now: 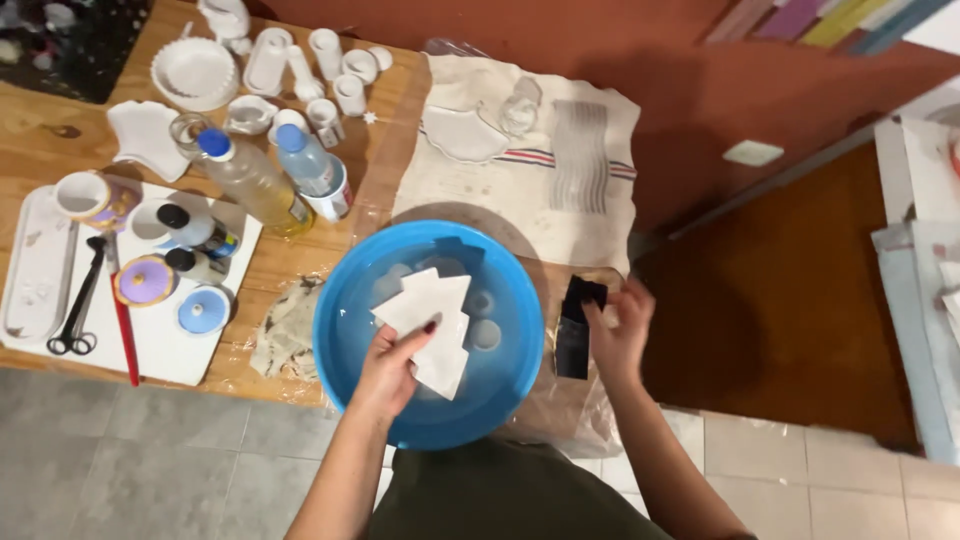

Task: Sanding and cleaning molded white objects in a bowl of water using sandpaper.

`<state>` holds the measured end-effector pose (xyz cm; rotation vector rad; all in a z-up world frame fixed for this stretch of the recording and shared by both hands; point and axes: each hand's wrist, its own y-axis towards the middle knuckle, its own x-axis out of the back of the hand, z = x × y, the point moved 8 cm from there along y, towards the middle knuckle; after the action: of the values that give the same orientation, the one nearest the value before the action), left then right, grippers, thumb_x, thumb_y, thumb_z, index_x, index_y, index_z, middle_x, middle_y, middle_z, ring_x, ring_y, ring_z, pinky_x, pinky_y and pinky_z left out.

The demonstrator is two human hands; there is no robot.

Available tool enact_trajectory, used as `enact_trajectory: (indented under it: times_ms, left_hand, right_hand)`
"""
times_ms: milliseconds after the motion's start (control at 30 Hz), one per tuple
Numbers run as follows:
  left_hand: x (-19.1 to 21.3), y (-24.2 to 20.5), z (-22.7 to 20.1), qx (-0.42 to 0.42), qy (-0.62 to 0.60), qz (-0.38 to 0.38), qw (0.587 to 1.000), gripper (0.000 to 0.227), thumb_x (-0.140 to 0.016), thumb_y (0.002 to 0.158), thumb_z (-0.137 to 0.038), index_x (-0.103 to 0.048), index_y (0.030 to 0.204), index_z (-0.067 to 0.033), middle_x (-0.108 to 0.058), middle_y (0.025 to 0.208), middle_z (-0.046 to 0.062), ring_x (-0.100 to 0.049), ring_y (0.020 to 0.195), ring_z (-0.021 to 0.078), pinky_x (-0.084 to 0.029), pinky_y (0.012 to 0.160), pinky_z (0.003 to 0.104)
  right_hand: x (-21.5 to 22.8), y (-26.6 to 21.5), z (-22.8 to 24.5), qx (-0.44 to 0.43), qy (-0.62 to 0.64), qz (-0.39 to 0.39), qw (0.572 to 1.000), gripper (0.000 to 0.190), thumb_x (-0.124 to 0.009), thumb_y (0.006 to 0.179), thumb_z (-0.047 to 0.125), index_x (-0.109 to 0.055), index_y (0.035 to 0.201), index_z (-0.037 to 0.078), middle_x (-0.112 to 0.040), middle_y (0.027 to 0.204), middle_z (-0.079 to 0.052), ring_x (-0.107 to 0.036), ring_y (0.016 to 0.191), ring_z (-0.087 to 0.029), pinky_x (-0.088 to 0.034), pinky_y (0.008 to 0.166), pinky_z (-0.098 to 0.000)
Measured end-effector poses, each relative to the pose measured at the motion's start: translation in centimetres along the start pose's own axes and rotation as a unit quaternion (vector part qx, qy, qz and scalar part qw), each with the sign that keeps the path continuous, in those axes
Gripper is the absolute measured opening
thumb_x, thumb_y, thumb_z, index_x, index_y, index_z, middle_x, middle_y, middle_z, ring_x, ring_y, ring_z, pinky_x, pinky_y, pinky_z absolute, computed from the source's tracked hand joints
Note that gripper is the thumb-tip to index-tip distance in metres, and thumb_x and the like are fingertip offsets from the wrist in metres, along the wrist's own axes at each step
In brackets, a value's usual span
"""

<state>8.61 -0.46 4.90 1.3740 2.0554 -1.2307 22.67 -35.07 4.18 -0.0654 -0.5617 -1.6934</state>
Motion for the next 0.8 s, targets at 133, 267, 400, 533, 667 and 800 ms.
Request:
enact_trajectory:
  times_ms: [133, 267, 400, 533, 667, 800]
  left_hand:
    - [-1.5, -1.0, 0.4, -0.043, 0.050, 0.010, 0.998, 0.039, -0.072, 0.088, 0.001, -0.066, 0.126, 0.0000, -0.074, 0.119, 0.011, -0.071, 0.107, 0.0200, -0.057, 0.093, 0.034]
    - [-3.1, -1.2, -0.2, -0.127, 0.143, 0.017, 0.981, 0.036, -0.069, 0.093, -0.001, -0.067, 0.129, -0.0007, -0.074, 0.119, 0.008, -0.070, 0.107, 0.0158, -0.056, 0.092, 0.031]
    - [-4.4, -2.0, -1.1, -0.201, 0.208, -0.005, 0.957, 0.042, -0.066, 0.095, -0.001, -0.060, 0.136, -0.0019, -0.071, 0.123, 0.007, -0.066, 0.111, 0.0138, -0.054, 0.093, 0.029]
    - [-4.2, -2.4, -0.8, -0.258, 0.232, -0.019, 0.938, 0.044, -0.063, 0.097, 0.000, -0.056, 0.141, -0.0010, -0.069, 0.128, 0.009, -0.065, 0.115, 0.0141, -0.054, 0.096, 0.029]
    - [-4.8, -2.9, 0.0, -0.280, 0.237, -0.031, 0.930, 0.047, -0.058, 0.099, 0.002, -0.052, 0.146, 0.0008, -0.068, 0.130, 0.011, -0.065, 0.115, 0.0147, -0.054, 0.096, 0.028]
    - [-7.1, -4.6, -0.9, -0.332, 0.278, -0.035, 0.901, 0.048, -0.055, 0.099, 0.003, -0.049, 0.147, 0.0025, -0.067, 0.131, 0.012, -0.064, 0.116, 0.0135, -0.052, 0.095, 0.025]
  right_hand:
    - [-2.3, 0.5, 13.2, 0.057, 0.150, 0.100, 0.982, 0.028, -0.073, 0.091, -0.006, -0.054, 0.108, 0.006, -0.048, 0.149, -0.019, -0.053, 0.136, -0.028, -0.045, 0.116, -0.0380]
    - [-7.9, -1.2, 15.8, -0.010, 0.281, 0.197, 0.939, 0.027, -0.069, 0.094, -0.010, -0.051, 0.102, 0.008, -0.044, 0.159, -0.011, -0.055, 0.117, -0.019, -0.048, 0.101, -0.0325]
    - [-9.1, -1.9, 20.0, 0.034, 0.332, 0.202, 0.921, 0.043, -0.069, 0.089, -0.012, -0.049, 0.119, 0.012, -0.055, 0.139, -0.013, -0.060, 0.126, -0.019, -0.052, 0.103, -0.0315]
    - [-10.4, -1.8, 16.9, -0.052, 0.322, 0.228, 0.918, 0.047, -0.068, 0.092, -0.012, -0.055, 0.132, 0.007, -0.067, 0.124, -0.016, -0.067, 0.113, -0.019, -0.054, 0.099, -0.0322]
    - [-11.0, -1.6, 21.0, 0.080, 0.244, 0.199, 0.946, 0.028, -0.063, 0.098, -0.014, -0.063, 0.121, 0.001, -0.067, 0.132, -0.018, -0.066, 0.125, -0.022, -0.053, 0.109, -0.0342]
    - [-11.6, -3.3, 26.5, 0.214, 0.115, 0.184, 0.953, 0.031, -0.060, 0.098, -0.012, -0.063, 0.125, 0.002, -0.068, 0.138, -0.019, -0.066, 0.134, -0.027, -0.053, 0.114, -0.0369]
